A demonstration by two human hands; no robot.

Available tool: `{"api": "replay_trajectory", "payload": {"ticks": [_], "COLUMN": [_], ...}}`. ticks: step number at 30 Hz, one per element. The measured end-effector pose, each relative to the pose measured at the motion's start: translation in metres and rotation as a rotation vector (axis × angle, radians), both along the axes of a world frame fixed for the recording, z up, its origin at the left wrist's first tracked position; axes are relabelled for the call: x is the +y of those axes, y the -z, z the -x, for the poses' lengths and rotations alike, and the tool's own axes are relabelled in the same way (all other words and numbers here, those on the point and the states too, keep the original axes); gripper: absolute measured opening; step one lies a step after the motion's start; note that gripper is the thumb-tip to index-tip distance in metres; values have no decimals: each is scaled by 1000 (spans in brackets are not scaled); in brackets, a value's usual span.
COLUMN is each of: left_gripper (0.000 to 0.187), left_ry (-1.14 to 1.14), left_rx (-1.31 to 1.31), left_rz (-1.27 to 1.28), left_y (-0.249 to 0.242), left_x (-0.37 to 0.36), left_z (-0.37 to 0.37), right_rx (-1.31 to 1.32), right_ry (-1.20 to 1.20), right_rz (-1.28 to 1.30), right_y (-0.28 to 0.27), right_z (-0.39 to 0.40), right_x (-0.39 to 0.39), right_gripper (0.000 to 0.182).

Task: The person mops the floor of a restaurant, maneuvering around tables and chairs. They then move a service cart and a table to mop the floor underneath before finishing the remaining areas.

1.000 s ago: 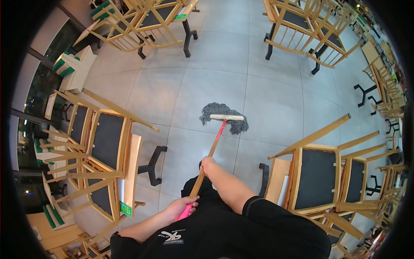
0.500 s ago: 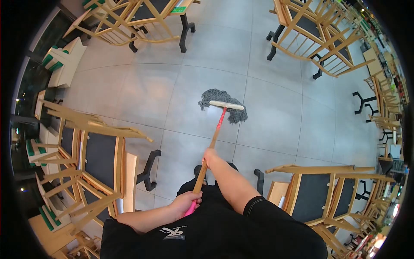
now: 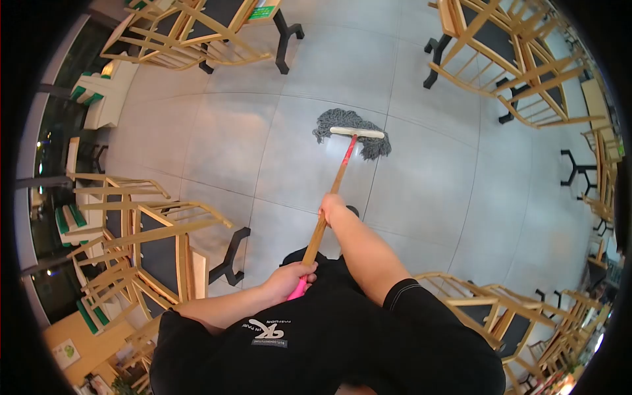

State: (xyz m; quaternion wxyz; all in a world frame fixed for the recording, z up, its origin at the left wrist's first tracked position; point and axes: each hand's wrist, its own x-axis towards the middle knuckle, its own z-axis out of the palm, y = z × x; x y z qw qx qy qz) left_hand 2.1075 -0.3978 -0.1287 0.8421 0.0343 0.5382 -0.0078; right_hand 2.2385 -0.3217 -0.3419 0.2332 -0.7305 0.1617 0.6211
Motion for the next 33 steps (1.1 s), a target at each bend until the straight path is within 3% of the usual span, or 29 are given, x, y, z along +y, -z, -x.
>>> {"api": "replay_trajectory", "payload": {"ticks": [6, 11, 17, 21, 25, 27, 33], "left_gripper": [20, 14, 21, 21, 19, 18, 14], "left_ry": [-63, -64, -77, -42, -16, -48, -135], "left_rx": [43, 52, 15, -57, -68, -68, 6], "left_rz": [58, 67, 109, 107, 103, 94, 117], "left_y": [-7, -10, -2, 10, 20, 31, 33], "left_x": [28, 61, 106, 156, 219, 247, 325], "left_z": [-23, -44, -56, -72, -83, -85, -81], "right_rx": [56, 24, 40, -64, -43, 48, -2], "right_ry": [-65, 27, -49, -11, -51, -63, -52], "right_rz": [2, 33, 33, 28, 69, -8, -15], "right_y": [17, 10, 5, -4, 21, 35, 41], "right_z": [-15, -35, -56, -76, -88, -94, -93], "right_x": [25, 59, 104, 155, 211, 234, 305], "right_gripper": [18, 19, 21, 22, 24, 26, 30]}}
